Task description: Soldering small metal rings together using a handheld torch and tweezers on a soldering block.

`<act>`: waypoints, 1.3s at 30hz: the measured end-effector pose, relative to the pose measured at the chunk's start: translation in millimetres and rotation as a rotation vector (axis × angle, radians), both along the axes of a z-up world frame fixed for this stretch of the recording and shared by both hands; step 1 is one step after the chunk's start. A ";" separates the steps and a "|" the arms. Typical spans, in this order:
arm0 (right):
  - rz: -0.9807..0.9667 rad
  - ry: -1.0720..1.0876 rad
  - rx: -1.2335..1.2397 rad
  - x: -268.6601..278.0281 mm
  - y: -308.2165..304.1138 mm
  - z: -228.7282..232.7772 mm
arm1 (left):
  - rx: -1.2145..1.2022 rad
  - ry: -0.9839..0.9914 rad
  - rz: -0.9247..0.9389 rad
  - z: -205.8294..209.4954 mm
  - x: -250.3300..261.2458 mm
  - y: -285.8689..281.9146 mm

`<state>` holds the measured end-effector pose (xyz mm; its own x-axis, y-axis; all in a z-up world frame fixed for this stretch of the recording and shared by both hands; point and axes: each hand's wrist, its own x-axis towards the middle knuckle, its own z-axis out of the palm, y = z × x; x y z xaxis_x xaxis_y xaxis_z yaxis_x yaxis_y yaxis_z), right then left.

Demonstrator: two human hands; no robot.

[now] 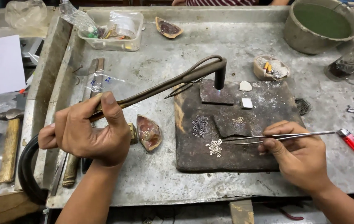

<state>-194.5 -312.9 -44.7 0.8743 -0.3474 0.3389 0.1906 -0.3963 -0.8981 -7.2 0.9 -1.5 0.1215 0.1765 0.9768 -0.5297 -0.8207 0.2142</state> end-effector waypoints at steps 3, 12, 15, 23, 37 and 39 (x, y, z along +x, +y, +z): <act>-0.003 -0.022 -0.037 -0.4 3.0 1.5 | 0.000 -0.002 -0.009 0.8 0.2 -0.3; 0.016 -0.014 -0.010 2.3 7.1 1.5 | -0.042 0.000 0.001 -1.9 1.2 -2.5; 0.026 -0.039 -0.023 2.9 7.2 1.6 | -0.034 0.031 -0.010 -1.7 -1.5 -2.6; -0.037 -0.029 0.029 1.6 -9.2 9.7 | 0.029 0.020 -0.041 -3.4 -3.5 -1.0; -0.103 0.089 0.153 7.4 -21.9 9.9 | 0.271 0.047 -0.121 -7.7 -10.3 1.5; -0.064 0.052 0.185 5.9 -23.7 4.7 | 0.272 0.039 -0.128 -9.7 -9.1 1.4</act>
<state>-188.6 -336.6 -40.0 0.8631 -0.4551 0.2190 0.1218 -0.2333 -0.9647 -16.3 2.3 -11.2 0.1647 -0.1100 0.9802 -0.6280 -0.7780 0.0182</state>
